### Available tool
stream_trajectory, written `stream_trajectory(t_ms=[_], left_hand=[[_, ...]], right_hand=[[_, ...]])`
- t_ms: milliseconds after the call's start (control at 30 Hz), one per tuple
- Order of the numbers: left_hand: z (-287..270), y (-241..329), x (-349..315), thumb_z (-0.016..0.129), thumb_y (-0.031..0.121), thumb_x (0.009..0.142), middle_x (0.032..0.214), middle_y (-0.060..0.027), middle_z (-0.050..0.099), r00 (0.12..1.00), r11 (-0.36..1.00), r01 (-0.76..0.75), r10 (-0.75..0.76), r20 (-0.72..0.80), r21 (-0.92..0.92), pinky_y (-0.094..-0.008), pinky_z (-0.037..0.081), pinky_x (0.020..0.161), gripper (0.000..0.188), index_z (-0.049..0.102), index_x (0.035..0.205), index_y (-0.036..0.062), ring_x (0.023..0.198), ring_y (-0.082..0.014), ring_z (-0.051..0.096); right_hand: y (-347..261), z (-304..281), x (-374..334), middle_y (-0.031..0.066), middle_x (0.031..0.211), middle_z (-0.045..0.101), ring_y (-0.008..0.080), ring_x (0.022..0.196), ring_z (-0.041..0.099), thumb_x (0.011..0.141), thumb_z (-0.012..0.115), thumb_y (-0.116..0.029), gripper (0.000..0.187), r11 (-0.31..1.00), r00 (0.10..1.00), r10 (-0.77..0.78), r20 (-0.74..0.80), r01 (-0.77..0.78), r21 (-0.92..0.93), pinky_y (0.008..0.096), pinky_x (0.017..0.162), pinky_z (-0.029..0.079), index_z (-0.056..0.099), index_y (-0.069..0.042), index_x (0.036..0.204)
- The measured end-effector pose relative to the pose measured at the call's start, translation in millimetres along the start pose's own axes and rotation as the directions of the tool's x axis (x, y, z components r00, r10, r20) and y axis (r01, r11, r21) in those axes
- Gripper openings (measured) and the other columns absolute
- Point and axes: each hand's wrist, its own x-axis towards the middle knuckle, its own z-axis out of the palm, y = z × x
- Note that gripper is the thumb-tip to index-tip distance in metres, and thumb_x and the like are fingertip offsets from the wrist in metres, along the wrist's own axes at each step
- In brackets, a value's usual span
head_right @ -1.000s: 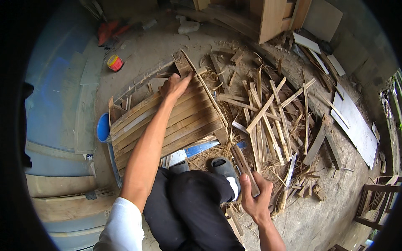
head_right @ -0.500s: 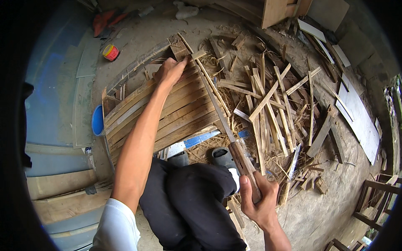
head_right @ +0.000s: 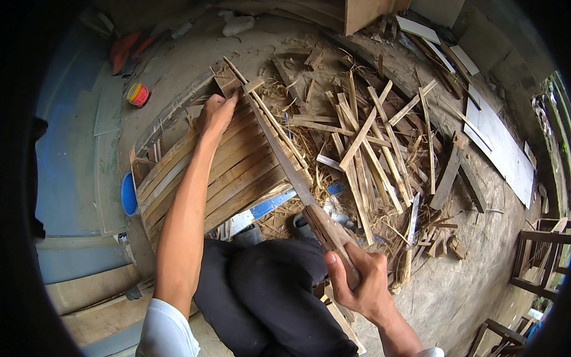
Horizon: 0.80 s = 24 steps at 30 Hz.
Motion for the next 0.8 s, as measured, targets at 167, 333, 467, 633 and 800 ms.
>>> stream_trajectory(t_ms=[167,333,467,633,800], left_hand=[[-3,3,-4,0.053,0.065,0.083,0.083,-0.0103,0.071,0.999,1.000,0.002,-0.001,0.032,-0.030,-0.0556,0.026,0.105,0.058,0.067,0.090,0.0092,0.098,-0.0300,0.066],[-7,7,-13,0.053,0.063,0.082,0.084,-0.0090,0.072,0.999,0.999,-0.011,0.013,-0.052,0.030,-0.0504,0.029,0.104,0.058,0.067,0.093,0.0081,0.095,-0.0304,0.067],[-9,8,-16,0.057,0.060,0.081,0.095,-0.0141,0.071,0.999,1.000,-0.031,0.031,-0.025,-0.004,-0.0494,0.032,0.102,0.054,0.068,0.096,0.0087,0.097,-0.0315,0.066],[-8,8,-17,0.058,0.063,0.080,0.099,-0.0143,0.071,0.998,0.998,-0.021,0.024,-0.053,0.054,-0.0492,0.032,0.101,0.059,0.067,0.102,0.0091,0.097,-0.0299,0.066],[-6,6,-15,0.056,0.067,0.079,0.096,-0.0161,0.071,0.996,0.998,-0.059,0.059,-0.070,-0.001,-0.0488,0.034,0.097,0.063,0.066,0.100,0.0083,0.094,-0.0308,0.066]], right_hand=[[-5,1,4,0.0053,0.053,0.048,0.0180,0.047,0.039,0.092,0.060,-0.020,0.026,0.986,0.994,-0.077,-0.078,0.064,-0.152,0.0315,0.055,0.032,0.054,-0.004,0.073],[-2,14,14,0.0088,0.047,0.045,0.0185,0.036,0.043,0.091,0.059,-0.014,0.032,0.969,0.945,-0.238,-0.225,0.245,0.003,0.0348,0.041,0.033,0.051,-0.001,0.064],[-6,15,23,0.0084,0.049,0.047,0.0157,0.040,0.045,0.092,0.057,-0.013,0.030,0.967,0.952,-0.245,-0.185,0.227,-0.113,0.0326,0.043,0.034,0.053,-0.001,0.065],[-17,22,28,0.0081,0.055,0.056,0.0106,0.048,0.051,0.093,0.058,-0.018,0.025,0.977,0.961,-0.158,-0.226,0.186,0.108,0.0271,0.049,0.040,0.068,0.002,0.084],[-10,27,40,0.0026,0.052,0.050,0.0114,0.047,0.048,0.094,0.060,-0.025,0.033,0.994,0.986,0.027,-0.166,-0.009,0.111,0.0279,0.048,0.039,0.063,0.002,0.076]])
